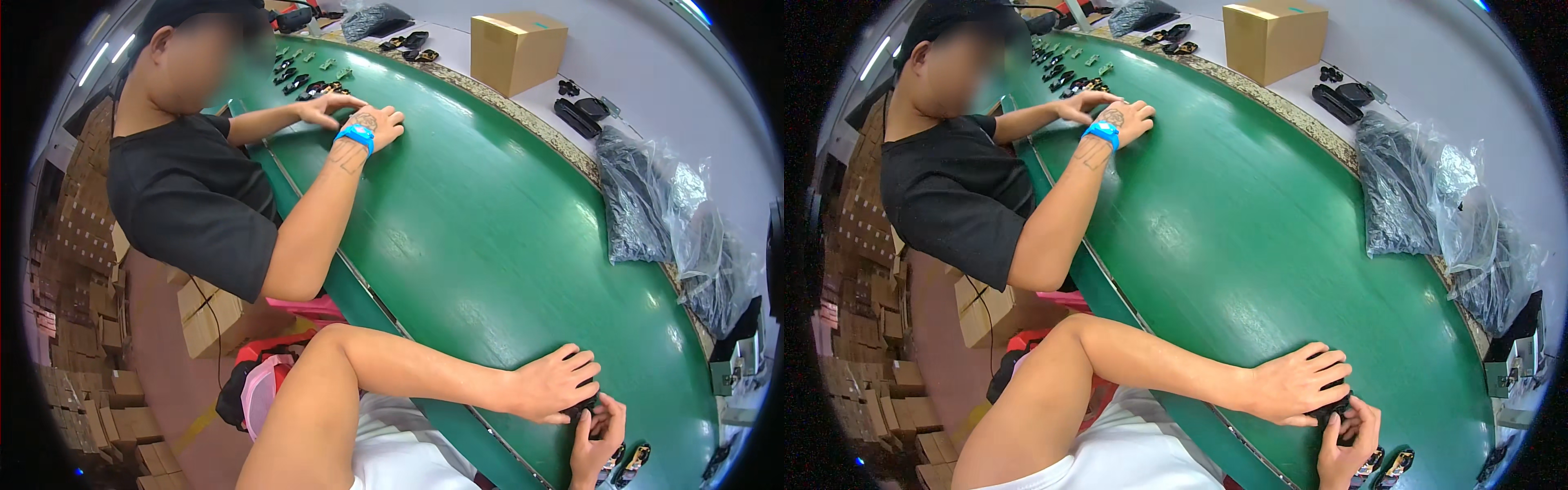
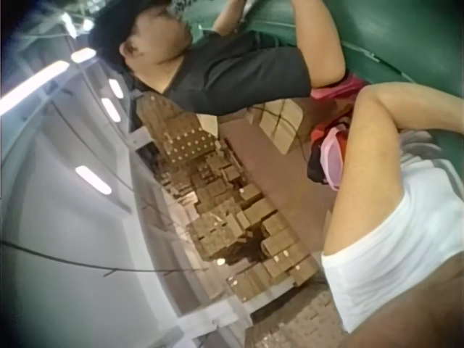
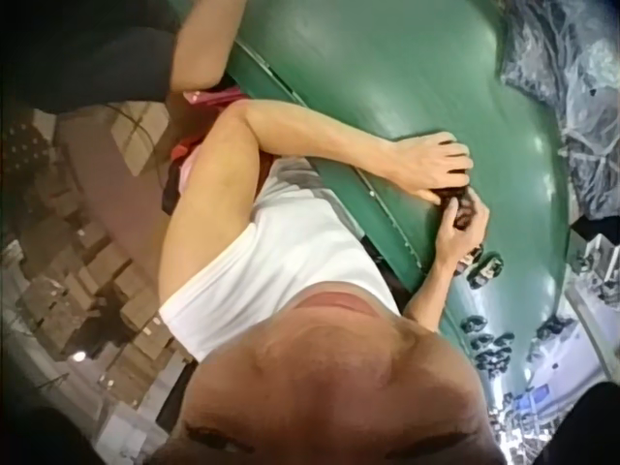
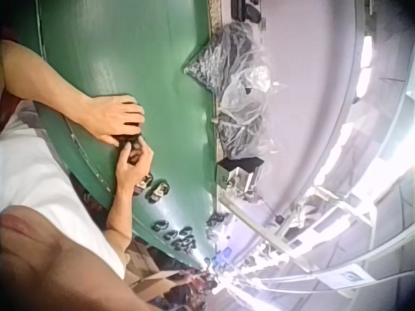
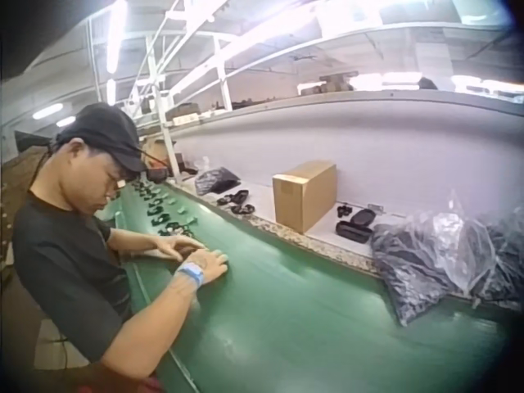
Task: Assembling small plastic components into computer mouse housings on a production line
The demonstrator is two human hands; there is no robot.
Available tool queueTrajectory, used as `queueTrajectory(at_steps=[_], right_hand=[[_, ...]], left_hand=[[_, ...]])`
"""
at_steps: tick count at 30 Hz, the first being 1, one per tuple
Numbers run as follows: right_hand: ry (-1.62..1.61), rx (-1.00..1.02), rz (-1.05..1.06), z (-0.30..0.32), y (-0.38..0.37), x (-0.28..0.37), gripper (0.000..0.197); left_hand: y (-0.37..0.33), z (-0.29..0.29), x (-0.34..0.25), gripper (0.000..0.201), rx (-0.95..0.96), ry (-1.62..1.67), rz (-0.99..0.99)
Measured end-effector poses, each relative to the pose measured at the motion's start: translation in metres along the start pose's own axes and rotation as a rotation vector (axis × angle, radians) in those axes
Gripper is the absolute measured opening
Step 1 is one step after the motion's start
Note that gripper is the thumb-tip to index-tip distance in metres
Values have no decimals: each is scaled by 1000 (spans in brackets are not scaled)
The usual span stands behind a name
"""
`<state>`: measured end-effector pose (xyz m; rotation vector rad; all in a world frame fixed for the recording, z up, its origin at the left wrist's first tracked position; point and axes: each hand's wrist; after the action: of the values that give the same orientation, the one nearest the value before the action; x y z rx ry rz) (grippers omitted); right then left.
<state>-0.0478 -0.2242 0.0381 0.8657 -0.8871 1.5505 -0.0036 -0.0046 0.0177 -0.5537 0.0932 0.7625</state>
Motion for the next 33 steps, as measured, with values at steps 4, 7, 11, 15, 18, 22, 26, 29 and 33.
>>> queueTrajectory(at_steps=[4, 7, 11, 15, 18, 22, 26, 29, 33], right_hand=[[-59, -17, 118, -8, 0, -4, 31], [-87, -26, 128, -8, 1, 0, 30], [-44, 33, 144, -6, 0, 5, 32], [-14, 10, 182, -4, 2, -1, 37], [-27, -65, 125, -9, 1, 7, 46], [-12, -94, 92, -11, -1, 9, 54], [-7, -102, 69, -14, -3, 16, 55], [56, 2, 47, -6, 0, 10, 54], [-18, -11, 48, -8, 0, 5, 49]], left_hand=[[0, -2, 1, 69, 6, 49, -13], [0, -4, 0, 70, -13, 61, -30], [2, -7, 0, 71, -21, 77, -32], [0, -7, 0, 77, -31, 72, -59], [0, -8, -1, 81, -26, 71, -78], [1, -8, -1, 82, -2, 100, -94], [1, -10, -1, 81, 0, 105, -105], [1, -11, -1, 79, -20, 105, -110], [0, -7, -2, 75, -43, 101, -120]])
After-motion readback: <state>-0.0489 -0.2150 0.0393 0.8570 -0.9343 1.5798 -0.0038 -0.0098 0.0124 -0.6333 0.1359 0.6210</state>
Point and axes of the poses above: each hand's wrist, its own y-axis away from the middle knuckle, its own z-axis out of the back of the hand, x = y × z, and after that the axes turned 13 degrees about -y, right-handed
